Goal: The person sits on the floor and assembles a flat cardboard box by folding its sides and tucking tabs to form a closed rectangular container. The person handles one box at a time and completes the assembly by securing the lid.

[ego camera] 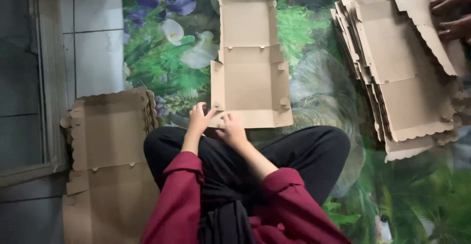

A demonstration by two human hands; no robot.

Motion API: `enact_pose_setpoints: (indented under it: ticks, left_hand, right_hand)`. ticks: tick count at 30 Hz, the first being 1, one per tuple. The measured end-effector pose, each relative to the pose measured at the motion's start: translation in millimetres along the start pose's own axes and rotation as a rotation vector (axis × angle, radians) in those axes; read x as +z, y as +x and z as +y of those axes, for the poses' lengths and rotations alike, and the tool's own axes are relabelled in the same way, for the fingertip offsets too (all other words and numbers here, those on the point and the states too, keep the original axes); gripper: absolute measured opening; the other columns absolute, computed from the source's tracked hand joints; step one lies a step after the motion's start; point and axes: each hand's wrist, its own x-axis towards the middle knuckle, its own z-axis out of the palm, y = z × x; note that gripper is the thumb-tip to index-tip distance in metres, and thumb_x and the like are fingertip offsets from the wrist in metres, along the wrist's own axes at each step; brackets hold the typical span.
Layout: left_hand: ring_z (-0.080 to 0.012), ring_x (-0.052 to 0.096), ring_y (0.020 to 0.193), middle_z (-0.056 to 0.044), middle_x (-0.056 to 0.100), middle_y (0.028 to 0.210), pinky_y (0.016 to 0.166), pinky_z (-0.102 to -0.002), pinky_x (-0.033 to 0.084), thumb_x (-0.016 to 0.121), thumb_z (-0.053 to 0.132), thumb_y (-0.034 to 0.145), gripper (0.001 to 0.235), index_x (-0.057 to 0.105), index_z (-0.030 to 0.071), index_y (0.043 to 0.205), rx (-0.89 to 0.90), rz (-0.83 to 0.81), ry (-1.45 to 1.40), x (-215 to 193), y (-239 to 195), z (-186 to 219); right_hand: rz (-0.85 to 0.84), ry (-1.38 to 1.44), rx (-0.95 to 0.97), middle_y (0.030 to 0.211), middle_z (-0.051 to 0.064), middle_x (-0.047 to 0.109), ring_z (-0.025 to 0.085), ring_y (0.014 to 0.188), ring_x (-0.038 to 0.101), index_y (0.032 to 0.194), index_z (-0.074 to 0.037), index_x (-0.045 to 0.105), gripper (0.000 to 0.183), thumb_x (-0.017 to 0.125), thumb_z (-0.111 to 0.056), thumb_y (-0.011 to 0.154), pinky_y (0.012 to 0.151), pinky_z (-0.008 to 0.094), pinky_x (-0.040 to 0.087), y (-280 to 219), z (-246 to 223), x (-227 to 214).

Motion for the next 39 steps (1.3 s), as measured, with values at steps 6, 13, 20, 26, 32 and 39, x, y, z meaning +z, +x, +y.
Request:
enact_pose_setpoints:
  ticks: [6,13,20,26,32,39]
  left_hand:
    - [-0.034,0.058,0.109,-0.007,0.057,0.11,0.095,-0.041,0.047,0.066,0.061,0.083,0.051,0.064,0.018,0.111,-0.096,-0.049,-0.094,24,24,-28]
    - [-0.0342,0.063,0.096,-0.012,0.063,0.094,0.087,-0.042,0.05,0.067,0.035,0.086,0.025,0.069,0.013,0.098,-0.029,0.042,-0.06,56,37,-39]
    - [-0.0232,0.068,0.087,-0.002,0.071,0.082,0.077,-0.033,0.054,0.074,0.034,0.078,0.016,0.073,0.02,0.086,-0.221,0.069,-0.093,61,33,-48]
    - [-0.0276,0.068,0.087,-0.006,0.072,0.081,0.074,-0.036,0.054,0.072,0.032,0.08,0.016,0.074,0.017,0.084,-0.244,0.027,-0.094,52,26,-37]
    - [-0.029,0.067,0.09,-0.007,0.071,0.082,0.077,-0.038,0.054,0.073,0.034,0.079,0.019,0.073,0.015,0.084,-0.185,-0.046,-0.002,59,24,-35]
    - [-0.0307,0.066,0.094,-0.009,0.071,0.091,0.078,-0.041,0.054,0.071,0.036,0.081,0.023,0.072,0.015,0.091,-0.131,-0.122,-0.073,47,13,-12]
  right_hand:
    - [0.139,-0.358,-0.001,0.098,0.008,0.051,0.029,0.091,0.057,0.102,-0.01,0.049,0.049,0.075,-0.03,0.065,0.079,0.042,0.048,11,-16,23]
    - [0.348,-0.245,-0.173,0.08,0.005,0.047,0.028,0.067,0.056,0.081,-0.014,0.051,0.021,0.061,-0.013,0.063,0.06,0.036,0.048,-3,0,20]
    - [0.143,0.036,0.066,0.083,0.001,0.049,0.023,0.078,0.062,0.086,-0.018,0.05,0.013,0.057,-0.011,0.077,0.06,0.033,0.055,-29,-22,-42]
    - [0.216,0.347,0.225,0.077,0.01,0.056,0.033,0.077,0.063,0.084,-0.011,0.057,0.006,0.06,-0.007,0.08,0.068,0.038,0.051,-21,-7,-63]
    - [0.281,0.469,0.396,0.074,0.009,0.065,0.026,0.074,0.066,0.082,-0.012,0.066,0.007,0.068,-0.017,0.078,0.069,0.035,0.051,13,10,-64]
    - [0.209,0.509,0.523,0.074,0.011,0.069,0.028,0.077,0.068,0.084,-0.01,0.073,0.016,0.072,-0.023,0.075,0.07,0.036,0.051,57,29,-46]
